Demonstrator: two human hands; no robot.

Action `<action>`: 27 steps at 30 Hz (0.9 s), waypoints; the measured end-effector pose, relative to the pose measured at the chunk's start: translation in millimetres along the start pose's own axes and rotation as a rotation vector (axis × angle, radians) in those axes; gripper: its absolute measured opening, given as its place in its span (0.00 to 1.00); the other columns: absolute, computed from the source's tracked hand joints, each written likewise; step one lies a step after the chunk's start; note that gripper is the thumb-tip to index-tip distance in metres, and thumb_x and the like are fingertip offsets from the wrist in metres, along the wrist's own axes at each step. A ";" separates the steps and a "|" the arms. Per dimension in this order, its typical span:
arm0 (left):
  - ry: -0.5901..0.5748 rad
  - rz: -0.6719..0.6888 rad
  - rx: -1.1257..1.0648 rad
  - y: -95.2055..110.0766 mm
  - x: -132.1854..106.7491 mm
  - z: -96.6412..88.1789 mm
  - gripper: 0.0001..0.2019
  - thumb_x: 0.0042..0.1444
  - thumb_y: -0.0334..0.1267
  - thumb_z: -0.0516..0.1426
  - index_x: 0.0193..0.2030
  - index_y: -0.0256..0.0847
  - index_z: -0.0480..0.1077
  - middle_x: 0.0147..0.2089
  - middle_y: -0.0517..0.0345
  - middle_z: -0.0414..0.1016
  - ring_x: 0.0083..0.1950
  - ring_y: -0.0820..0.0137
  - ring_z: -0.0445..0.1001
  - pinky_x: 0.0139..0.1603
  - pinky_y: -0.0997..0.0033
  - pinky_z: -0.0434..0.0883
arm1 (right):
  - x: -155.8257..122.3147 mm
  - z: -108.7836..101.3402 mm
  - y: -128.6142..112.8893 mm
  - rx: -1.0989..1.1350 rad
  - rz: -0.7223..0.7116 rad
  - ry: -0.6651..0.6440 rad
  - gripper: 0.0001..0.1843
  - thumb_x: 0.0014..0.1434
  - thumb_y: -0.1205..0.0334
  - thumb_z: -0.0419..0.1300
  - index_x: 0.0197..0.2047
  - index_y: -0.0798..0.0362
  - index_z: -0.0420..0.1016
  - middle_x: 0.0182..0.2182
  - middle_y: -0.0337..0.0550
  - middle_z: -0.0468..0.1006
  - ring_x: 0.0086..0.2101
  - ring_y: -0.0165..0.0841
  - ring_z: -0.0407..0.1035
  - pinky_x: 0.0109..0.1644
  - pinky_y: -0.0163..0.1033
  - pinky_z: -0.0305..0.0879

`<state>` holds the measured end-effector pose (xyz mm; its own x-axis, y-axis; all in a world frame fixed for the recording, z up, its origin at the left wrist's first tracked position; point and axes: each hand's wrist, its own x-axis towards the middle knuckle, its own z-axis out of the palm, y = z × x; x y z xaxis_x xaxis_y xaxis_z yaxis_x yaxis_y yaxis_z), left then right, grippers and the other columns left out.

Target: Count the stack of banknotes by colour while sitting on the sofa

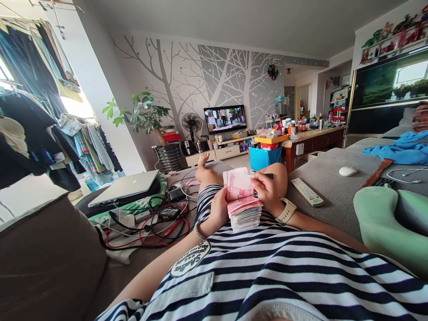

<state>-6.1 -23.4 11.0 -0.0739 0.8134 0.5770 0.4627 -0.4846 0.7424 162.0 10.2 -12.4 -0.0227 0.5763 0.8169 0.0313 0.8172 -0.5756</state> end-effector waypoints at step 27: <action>0.012 -0.049 -0.298 -7.2 4.0 0.5 0.09 0.38 0.30 0.63 0.16 0.47 0.69 0.26 0.54 0.74 0.34 0.62 0.66 0.41 0.68 0.70 | -5.3 -3.8 -20.2 0.015 -0.050 -0.080 0.23 0.65 0.42 0.53 0.28 0.51 0.66 0.22 0.38 0.66 0.26 0.32 0.59 0.32 0.38 0.56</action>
<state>-9.3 -16.5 7.8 -0.1007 0.8349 0.5411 0.1792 -0.5197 0.8353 165.3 -9.4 -5.0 -0.1035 0.5338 0.8393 0.0136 0.8445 -0.5354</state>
